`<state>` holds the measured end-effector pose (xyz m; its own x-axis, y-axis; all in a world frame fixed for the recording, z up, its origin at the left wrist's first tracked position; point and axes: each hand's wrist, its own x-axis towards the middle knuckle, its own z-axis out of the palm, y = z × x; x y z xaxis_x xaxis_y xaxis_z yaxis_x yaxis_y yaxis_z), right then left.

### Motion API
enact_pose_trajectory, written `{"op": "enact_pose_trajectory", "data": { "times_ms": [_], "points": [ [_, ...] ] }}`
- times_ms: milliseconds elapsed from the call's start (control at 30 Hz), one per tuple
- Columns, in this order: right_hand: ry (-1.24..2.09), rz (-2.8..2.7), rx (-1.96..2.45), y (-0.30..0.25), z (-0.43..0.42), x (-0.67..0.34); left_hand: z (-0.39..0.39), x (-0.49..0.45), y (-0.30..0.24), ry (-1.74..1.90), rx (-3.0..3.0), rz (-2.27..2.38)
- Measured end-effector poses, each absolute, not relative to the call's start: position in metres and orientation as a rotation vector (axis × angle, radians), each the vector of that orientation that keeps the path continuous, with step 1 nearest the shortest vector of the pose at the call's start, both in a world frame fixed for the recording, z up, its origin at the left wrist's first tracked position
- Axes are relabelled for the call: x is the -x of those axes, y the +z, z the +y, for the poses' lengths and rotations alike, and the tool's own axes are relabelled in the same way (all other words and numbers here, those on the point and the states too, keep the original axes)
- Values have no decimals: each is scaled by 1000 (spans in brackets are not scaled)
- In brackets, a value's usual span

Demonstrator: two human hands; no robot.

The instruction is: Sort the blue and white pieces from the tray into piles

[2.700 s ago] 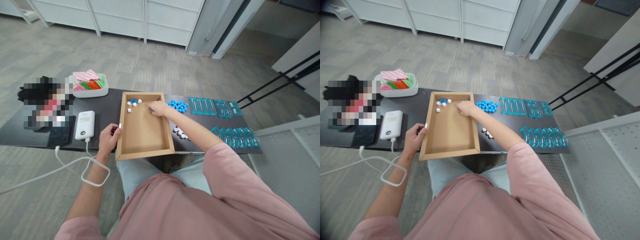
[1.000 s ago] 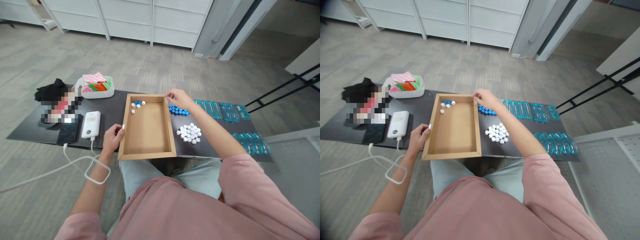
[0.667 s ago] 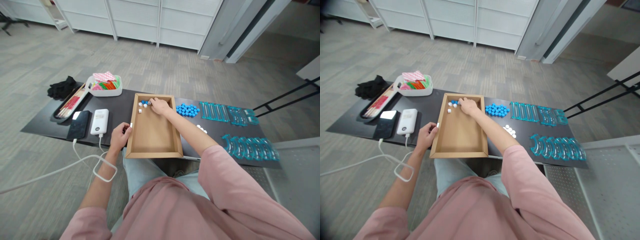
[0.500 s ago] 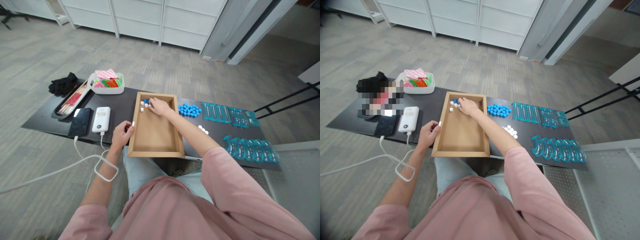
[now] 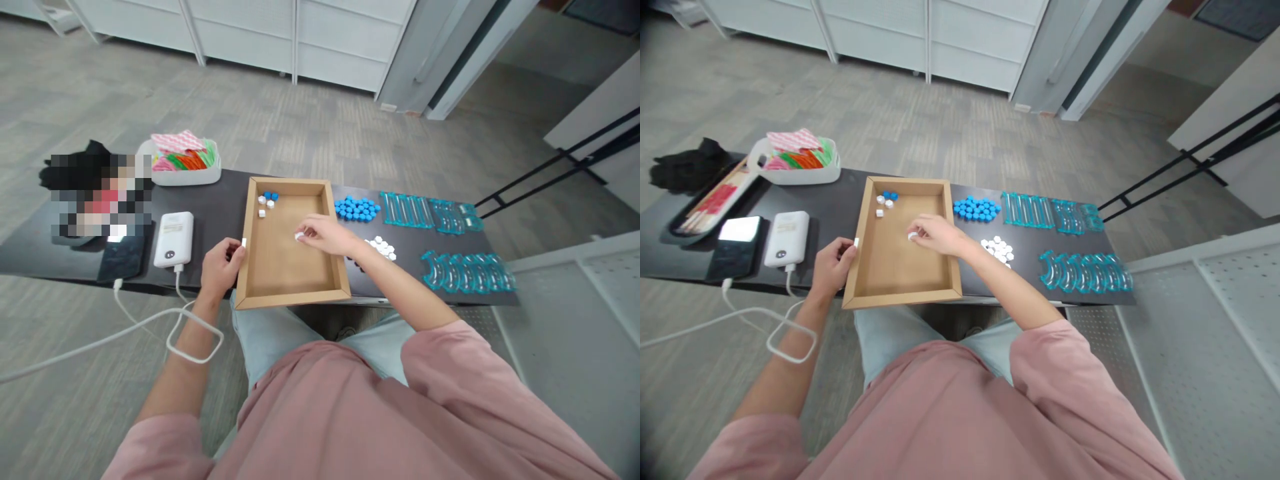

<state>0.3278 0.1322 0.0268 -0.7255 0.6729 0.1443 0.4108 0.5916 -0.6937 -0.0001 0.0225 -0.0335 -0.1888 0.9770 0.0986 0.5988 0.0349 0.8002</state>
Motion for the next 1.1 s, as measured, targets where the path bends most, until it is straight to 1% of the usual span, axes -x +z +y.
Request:
{"op": "enact_pose_trajectory", "data": {
  "times_ms": [167, 300, 400, 600, 733, 900, 1000, 1100],
  "points": [
    [824, -2065, 1146, 38, 109, -454, 24, -2, -31, 1010, -1573, 1891],
    [761, -1780, 1446, 23, 94, -544, 25, -7, -25, 1011, -1565, 1959],
    [690, -1699, 1599, 7, 84, -583, 26, -8, -23, 1042, -1561, 1975],
    [598, -1900, 1758, -9, 79, -599, 27, -6, -27, 1059, -1558, 2019],
    [718, -2025, 1729, -10, 78, -594, 28, -5, -26, 1030, -1557, 2040],
    [873, -1981, 1681, -7, 68, -598, 28, -6, -25, 1037, -1525, 2038],
    [763, -1950, 1671, 2, 63, -600, 26, -7, -24, 1041, -1519, 2030],
    [625, -1966, 1569, 18, 65, -583, 24, -10, -21, 1023, -1532, 1994]
  ]
}}
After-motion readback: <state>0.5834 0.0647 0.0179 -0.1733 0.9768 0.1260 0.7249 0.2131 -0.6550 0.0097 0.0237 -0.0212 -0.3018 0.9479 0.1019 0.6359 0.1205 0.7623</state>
